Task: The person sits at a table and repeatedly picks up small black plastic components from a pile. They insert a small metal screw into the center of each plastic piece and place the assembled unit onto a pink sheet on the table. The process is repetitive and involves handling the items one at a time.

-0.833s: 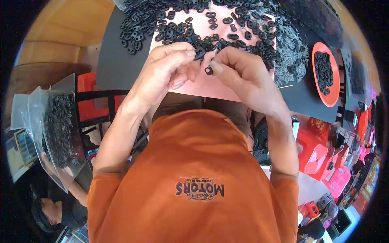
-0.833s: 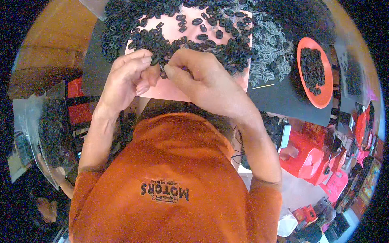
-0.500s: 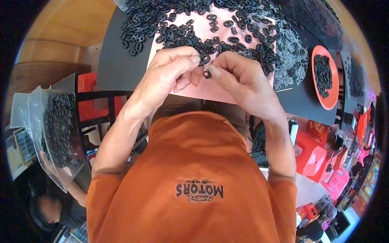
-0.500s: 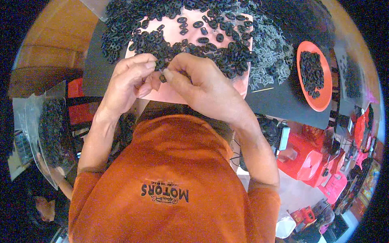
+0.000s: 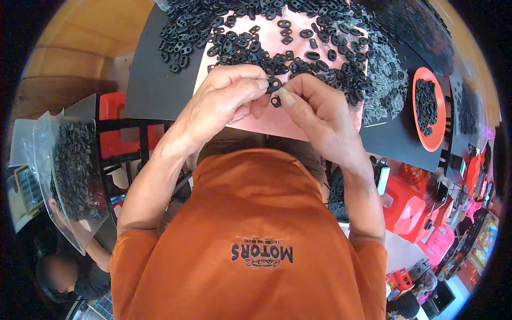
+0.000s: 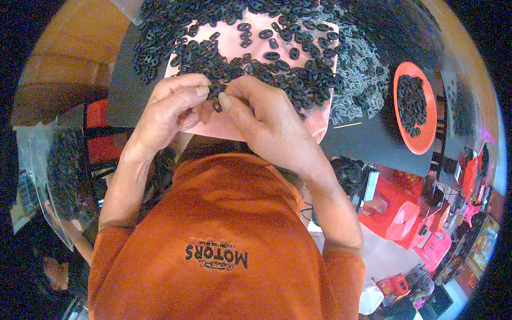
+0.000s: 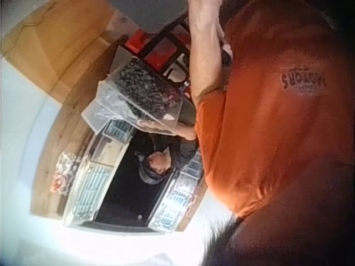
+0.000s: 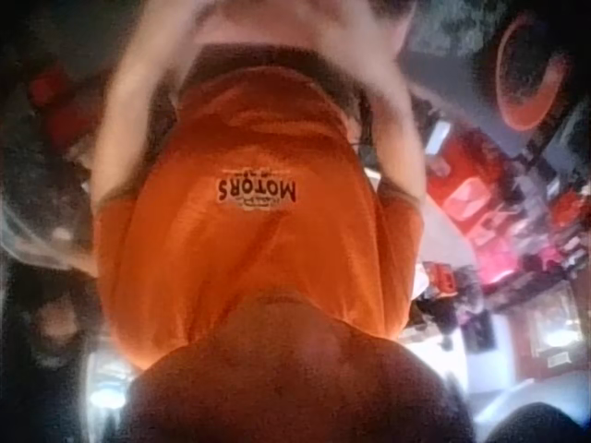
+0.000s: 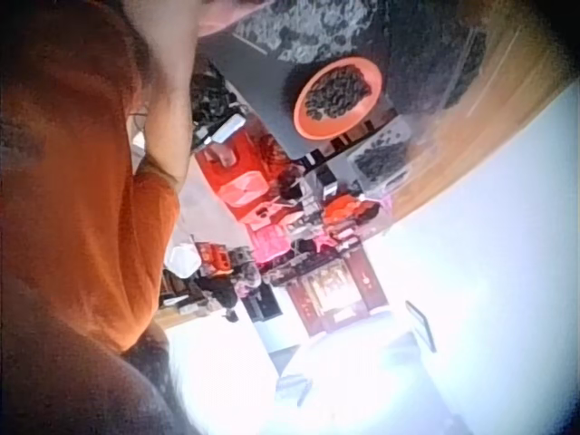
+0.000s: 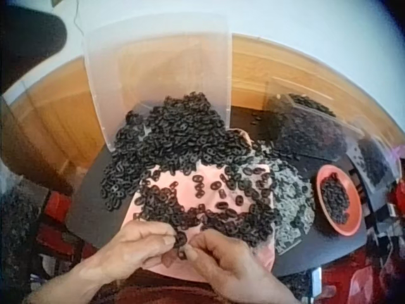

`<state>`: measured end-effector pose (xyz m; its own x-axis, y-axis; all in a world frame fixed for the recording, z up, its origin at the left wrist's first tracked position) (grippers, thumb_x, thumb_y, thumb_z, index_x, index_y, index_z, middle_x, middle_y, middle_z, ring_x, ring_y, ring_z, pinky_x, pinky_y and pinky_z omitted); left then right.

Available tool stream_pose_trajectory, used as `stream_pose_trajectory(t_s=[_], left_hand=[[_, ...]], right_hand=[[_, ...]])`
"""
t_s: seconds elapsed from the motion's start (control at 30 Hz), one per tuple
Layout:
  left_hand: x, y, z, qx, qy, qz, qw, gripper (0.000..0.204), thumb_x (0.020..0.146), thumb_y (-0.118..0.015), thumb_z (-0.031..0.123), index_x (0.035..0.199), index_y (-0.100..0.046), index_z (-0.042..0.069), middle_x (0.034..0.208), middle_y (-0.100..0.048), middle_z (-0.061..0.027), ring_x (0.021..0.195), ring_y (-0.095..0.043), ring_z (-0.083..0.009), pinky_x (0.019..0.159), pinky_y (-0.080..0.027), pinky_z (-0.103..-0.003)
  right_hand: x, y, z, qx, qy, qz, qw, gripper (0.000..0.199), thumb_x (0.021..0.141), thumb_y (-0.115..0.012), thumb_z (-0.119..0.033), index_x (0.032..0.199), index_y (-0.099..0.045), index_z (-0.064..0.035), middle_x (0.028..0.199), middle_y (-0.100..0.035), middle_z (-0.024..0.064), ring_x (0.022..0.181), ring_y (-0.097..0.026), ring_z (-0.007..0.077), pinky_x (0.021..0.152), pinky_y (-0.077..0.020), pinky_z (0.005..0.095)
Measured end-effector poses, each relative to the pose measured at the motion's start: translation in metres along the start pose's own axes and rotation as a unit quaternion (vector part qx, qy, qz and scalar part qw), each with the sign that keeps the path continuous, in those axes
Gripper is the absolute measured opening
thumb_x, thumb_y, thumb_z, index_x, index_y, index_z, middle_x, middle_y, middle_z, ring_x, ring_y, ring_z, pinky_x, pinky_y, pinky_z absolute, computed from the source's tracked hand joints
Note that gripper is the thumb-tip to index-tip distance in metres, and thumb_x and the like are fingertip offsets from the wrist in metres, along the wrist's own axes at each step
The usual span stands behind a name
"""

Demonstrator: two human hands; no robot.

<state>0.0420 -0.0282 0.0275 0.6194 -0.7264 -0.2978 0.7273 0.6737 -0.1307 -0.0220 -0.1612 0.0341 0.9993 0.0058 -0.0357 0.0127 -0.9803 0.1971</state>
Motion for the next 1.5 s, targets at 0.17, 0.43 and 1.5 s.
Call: stream_pose_trajectory(t_s=[0.17, 0.43, 1.5], left_hand=[[0.0, 0.0, 0.0, 0.035, -0.041, 0.021, 0.998, 0.017, 0.088, -0.048, 0.019, 0.078, -0.054, 0.006, 0.059, -0.049, 0.0013, 0.044, -0.031, -0.0021, 0.039, -0.02, -0.02], [-0.003, 0.004, 0.004, 0.054, -0.021, 0.012, 0.998, 0.025, 0.086, -0.048, 0.023, 0.073, -0.056, 0.003, 0.064, -0.051, -0.0007, 0.059, -0.044, -0.0067, 0.052, -0.033, -0.022], [-0.01, 0.012, -0.001, 0.068, -0.041, -0.057, 0.995, 0.023, 0.086, -0.048, 0.022, 0.072, -0.052, 0.004, 0.064, -0.046, 0.0015, 0.059, -0.043, -0.0067, 0.052, -0.034, -0.022]], right_hand=[[-0.004, -0.007, 0.0, 0.012, -0.012, 0.04, 0.999, 0.014, 0.089, -0.053, -0.01, 0.083, -0.051, 0.003, 0.065, -0.05, 0.0072, 0.06, -0.043, 0.01, 0.051, -0.0384, 0.0288], [-0.006, -0.011, 0.0, -0.007, -0.013, 0.075, 0.997, 0.013, 0.089, -0.052, -0.008, 0.082, -0.05, 0.0028, 0.066, -0.05, 0.0099, 0.06, -0.045, 0.012, 0.052, -0.0394, 0.0297], [-0.006, -0.022, -0.003, 0.008, -0.062, -0.003, 0.998, 0.013, 0.086, -0.058, -0.009, 0.084, -0.049, 0.0008, 0.067, -0.047, 0.0081, 0.062, -0.046, 0.0142, 0.054, -0.0399, 0.0291]])
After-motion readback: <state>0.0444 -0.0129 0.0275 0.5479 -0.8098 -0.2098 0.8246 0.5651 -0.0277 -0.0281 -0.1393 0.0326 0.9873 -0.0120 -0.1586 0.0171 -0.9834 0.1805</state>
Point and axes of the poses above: each hand's wrist, its own x-axis towards the middle knuckle, its own y-axis out of the back of the hand, z = x × y, the point moved 5 cm from there along x, towards the middle knuckle
